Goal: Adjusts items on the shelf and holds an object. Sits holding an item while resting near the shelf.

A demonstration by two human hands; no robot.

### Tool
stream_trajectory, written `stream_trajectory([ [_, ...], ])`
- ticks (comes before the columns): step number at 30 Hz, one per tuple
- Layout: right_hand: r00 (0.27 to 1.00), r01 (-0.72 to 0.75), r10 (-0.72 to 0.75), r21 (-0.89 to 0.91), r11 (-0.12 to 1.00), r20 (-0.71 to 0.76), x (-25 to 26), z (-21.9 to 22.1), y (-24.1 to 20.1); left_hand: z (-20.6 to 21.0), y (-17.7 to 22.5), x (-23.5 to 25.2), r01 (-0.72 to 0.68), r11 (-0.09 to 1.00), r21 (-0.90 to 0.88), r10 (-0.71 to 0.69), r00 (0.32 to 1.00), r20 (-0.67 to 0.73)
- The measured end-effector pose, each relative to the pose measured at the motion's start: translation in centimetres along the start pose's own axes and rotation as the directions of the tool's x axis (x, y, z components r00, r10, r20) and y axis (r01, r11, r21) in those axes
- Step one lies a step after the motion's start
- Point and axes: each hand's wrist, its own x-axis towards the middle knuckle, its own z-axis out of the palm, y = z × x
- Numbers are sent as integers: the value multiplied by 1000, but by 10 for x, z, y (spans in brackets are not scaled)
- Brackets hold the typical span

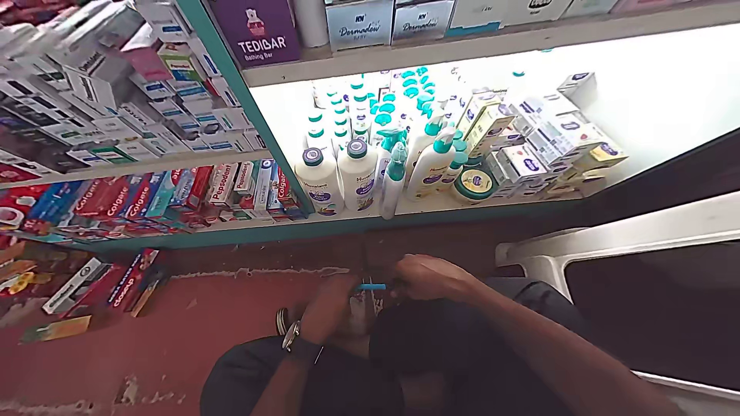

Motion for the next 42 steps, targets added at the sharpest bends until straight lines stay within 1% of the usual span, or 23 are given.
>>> stream_trajectory([
  [1, 1000, -1, 1, 0, 1000, 6, 0, 0, 0, 0, 0, 0, -18, 1000, -4, 18, 999, -26],
  [3, 1000, 2, -2, -3, 1000, 3, -1, -1, 1, -2, 0, -1, -18, 1000, -25, 17, 999, -27],
  [5, 1000, -12, 12, -29, 1000, 4, -1, -2, 1, -2, 0, -1, 28, 999, -39, -27, 999, 26],
  [7, 999, -33, 33, -57, 998, 8, -1, -2, 1, 0, 1, 0, 73, 997, -5, -72, 993, 98],
  [9, 999, -46, 47, -74, 996, 6, -1, -1, -1, 2, 3, 3, 79, 996, 28, -82, 988, 133],
  [12, 1000, -22, 21, -58, 998, -18, 2, 3, 0, 2, 4, 4, 58, 997, 42, -62, 992, 106],
  [15, 997, 39, -39, -2, 999, -62, 1, 6, 1, 3, 3, 3, 41, 999, 33, -43, 995, 86],
  [20, 997, 63, -64, -14, 998, -31, 0, 1, -3, 2, 5, 0, 64, 996, 59, -70, 991, 115],
  [23, 996, 54, -52, 29, 998, -67, -3, -1, 0, 5, 4, 1, 86, 996, 31, -88, 990, 108],
  [26, 995, 47, -46, 18, 999, -83, -5, -2, -2, 4, 2, 2, 92, 996, -23, -89, 990, 106],
  [28, 996, 44, -44, -7, 999, -82, -5, -1, -3, 4, 3, 3, 94, 995, -28, -90, 989, 115],
  [30, 997, 37, -38, -24, 999, -68, -6, 0, -4, 5, 2, 2, 79, 996, -47, -74, 991, 113],
  [35, 999, 2, -4, -52, 999, -40, -4, 1, -2, 8, -4, 2, -10, 992, -129, 20, 997, 76],
  [39, 998, -62, 61, -56, 996, -29, -5, -2, -7, 8, -7, 4, -14, 993, -117, 24, 996, 86],
  [42, 998, -65, 64, -50, 997, -20, -3, -2, -7, 8, -6, 4, -13, 992, -123, 22, 997, 73],
])
